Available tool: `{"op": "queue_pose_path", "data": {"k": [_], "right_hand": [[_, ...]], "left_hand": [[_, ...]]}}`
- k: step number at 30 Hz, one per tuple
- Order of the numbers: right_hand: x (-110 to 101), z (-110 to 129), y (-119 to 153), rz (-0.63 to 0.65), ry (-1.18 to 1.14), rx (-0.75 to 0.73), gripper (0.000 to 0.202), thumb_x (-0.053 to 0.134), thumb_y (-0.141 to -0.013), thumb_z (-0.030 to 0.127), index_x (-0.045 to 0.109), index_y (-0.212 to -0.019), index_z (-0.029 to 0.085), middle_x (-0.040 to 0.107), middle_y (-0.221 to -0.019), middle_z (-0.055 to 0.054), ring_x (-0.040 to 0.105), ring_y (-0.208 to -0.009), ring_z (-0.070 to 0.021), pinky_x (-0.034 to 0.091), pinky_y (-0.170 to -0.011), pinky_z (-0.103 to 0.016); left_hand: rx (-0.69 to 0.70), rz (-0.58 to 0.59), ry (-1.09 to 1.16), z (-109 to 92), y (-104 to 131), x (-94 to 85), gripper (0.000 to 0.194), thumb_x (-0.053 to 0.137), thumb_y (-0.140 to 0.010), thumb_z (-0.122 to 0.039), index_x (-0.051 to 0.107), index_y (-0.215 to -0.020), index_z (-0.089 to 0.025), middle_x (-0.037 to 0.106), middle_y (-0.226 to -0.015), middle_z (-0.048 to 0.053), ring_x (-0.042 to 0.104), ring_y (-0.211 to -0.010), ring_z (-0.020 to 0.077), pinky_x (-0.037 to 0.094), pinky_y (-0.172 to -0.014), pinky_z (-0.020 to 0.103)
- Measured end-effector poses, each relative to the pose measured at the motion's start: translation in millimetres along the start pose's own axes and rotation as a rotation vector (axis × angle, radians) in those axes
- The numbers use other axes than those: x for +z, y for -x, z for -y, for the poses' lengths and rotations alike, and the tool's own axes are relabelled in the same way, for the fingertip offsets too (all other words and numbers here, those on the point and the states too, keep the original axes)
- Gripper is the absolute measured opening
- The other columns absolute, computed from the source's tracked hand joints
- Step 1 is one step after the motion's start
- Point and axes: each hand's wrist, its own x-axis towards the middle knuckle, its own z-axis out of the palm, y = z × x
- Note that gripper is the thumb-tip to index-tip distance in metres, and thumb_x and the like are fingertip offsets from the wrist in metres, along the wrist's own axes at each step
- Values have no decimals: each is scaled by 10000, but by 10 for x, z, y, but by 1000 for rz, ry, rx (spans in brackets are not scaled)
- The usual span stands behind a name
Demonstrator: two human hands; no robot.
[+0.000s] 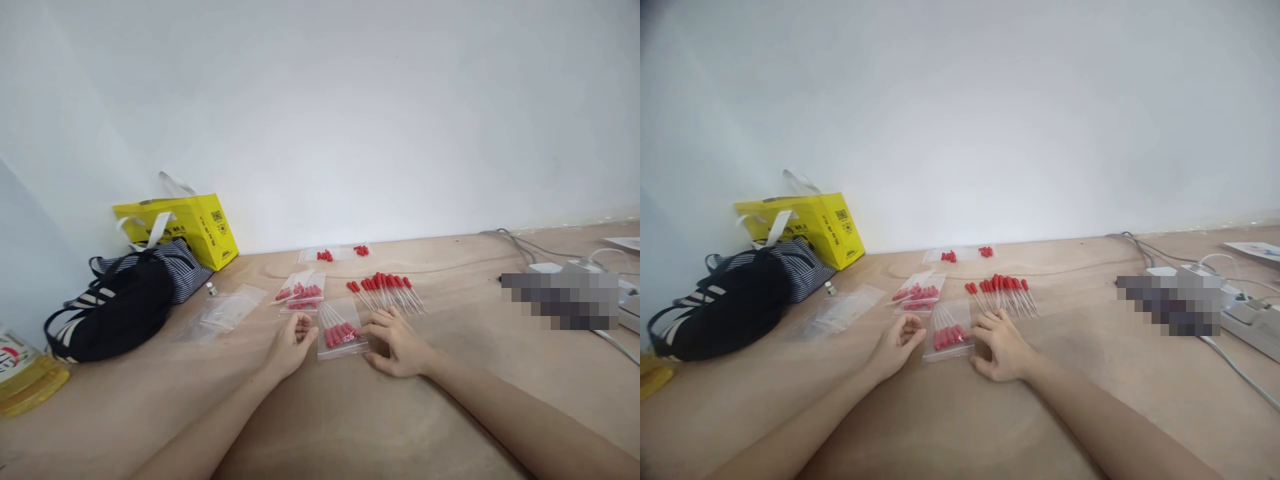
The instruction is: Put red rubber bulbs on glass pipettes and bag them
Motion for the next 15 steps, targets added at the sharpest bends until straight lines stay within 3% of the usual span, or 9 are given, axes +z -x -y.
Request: {"op": "queue_pose_path", "data": {"k": [3, 5, 10, 13, 15], "right_hand": [[27, 27, -13, -5, -4, -3, 319, 614, -660, 331, 580, -955, 213, 576, -908, -40, 506, -812, -176, 297, -728, -326], [66, 26, -24, -28, 19, -10, 177, 566, -735, 274, 601, -900, 221, 583, -872, -30, 516, -787, -154, 307, -710, -311], [151, -13, -39, -67, 10, -40, 138, 473, -810, 141, 598, -803, 197, 594, -810, -19, 548, -742, -114, 365, -687, -266], [170, -36, -39, -85, -52, -47, 134, 475, -805, 125, 588, -763, 185, 593, -803, -25, 551, -752, -117, 404, -680, -246], [171, -42, -38, -78, -95, -44, 144, 467, -804, 114, 585, -754, 180, 589, -802, -32, 548, -759, -123, 421, -677, -242]], "left_hand": [[-298, -25, 204, -50, -86, 118, 238, 627, -649, -206, 468, -818, -151, 555, -796, 30, 572, -727, 127, 477, -675, 265], [-422, 7, 278, -116, -152, 155, 290, 640, -643, -190, 460, -867, -154, 565, -809, 33, 579, -687, 109, 476, -645, 247], [-553, 114, 267, -234, -324, 209, 429, 684, -594, -211, 476, -959, -119, 555, -545, -30, 495, -413, 86, 377, -400, 193], [-587, 165, 230, -264, -388, 267, 290, 700, -559, -255, 564, -768, -106, 470, -395, -67, 409, -328, 80, 277, -342, 185], [-566, 173, 224, -294, -393, 317, 201, 696, -559, -262, 565, -605, -117, 466, -385, -59, 415, -343, 82, 280, -362, 191]]}}
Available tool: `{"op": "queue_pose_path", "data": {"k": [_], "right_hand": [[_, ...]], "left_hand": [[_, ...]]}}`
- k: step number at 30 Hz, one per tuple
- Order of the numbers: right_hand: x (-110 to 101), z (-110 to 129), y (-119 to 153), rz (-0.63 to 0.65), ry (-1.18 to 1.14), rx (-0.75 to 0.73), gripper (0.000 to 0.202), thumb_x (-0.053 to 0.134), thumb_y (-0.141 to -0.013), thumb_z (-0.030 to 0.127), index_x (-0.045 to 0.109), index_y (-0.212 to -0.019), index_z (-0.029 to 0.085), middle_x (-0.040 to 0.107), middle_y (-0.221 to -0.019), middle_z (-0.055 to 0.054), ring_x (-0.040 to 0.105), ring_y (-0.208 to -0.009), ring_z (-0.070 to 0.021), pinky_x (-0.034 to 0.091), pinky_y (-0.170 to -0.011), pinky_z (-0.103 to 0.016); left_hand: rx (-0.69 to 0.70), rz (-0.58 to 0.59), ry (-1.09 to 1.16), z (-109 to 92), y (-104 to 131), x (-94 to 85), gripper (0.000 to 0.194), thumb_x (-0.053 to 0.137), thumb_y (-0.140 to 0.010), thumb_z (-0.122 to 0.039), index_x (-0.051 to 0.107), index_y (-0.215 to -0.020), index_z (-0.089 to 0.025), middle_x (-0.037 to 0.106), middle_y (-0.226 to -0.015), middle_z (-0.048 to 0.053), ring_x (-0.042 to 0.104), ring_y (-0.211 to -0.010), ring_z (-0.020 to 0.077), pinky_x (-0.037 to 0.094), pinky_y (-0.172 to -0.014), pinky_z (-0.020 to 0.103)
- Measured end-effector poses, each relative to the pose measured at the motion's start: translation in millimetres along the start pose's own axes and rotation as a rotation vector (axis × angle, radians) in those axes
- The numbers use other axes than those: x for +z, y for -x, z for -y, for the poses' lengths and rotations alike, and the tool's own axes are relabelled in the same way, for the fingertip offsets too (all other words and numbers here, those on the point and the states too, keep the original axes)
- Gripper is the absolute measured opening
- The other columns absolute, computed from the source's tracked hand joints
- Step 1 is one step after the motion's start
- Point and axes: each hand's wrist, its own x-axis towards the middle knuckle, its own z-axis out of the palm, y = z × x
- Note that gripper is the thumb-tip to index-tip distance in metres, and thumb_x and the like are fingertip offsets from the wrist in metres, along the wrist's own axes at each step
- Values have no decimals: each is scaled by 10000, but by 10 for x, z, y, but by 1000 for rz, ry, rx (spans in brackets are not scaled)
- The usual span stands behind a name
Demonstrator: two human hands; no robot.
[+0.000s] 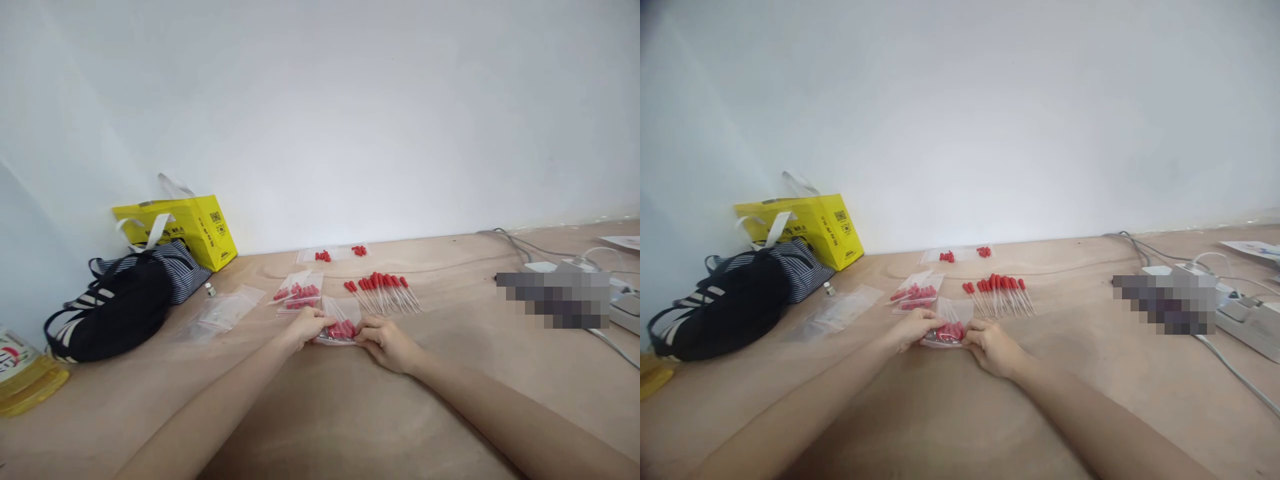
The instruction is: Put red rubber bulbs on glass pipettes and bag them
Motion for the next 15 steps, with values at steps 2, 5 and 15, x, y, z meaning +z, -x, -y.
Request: {"op": "queue_pose_path", "data": {"k": [2, 5, 15], "right_hand": [[-5, 4, -1, 16, -28, 9, 150, 459, -804, 110, 586, -758, 175, 584, -805, -37, 545, -762, -126, 432, -677, -241], [-21, 22, -7, 50, -49, 26, 143, 459, -803, 118, 592, -795, 170, 577, -834, -45, 544, -779, -127, 442, -688, -238], [-38, 32, -8, 86, -54, 78, 154, 453, -800, 141, 599, -842, 167, 561, -892, -61, 532, -825, -143, 443, -739, -269]], "left_hand": [[47, -28, 11, -13, 20, 56, 187, 685, -574, -234, 537, -533, -128, 494, -423, -51, 452, -399, 85, 318, -411, 193], [119, -119, 53, -28, 32, 84, 126, 655, -618, -184, 538, -609, -138, 540, -517, -49, 499, -490, 87, 366, -491, 189], [38, -217, 77, -297, -717, -661, 200, 540, -784, -276, 565, -885, -105, 611, -815, 54, 585, -684, 137, 475, -631, 278]]}}
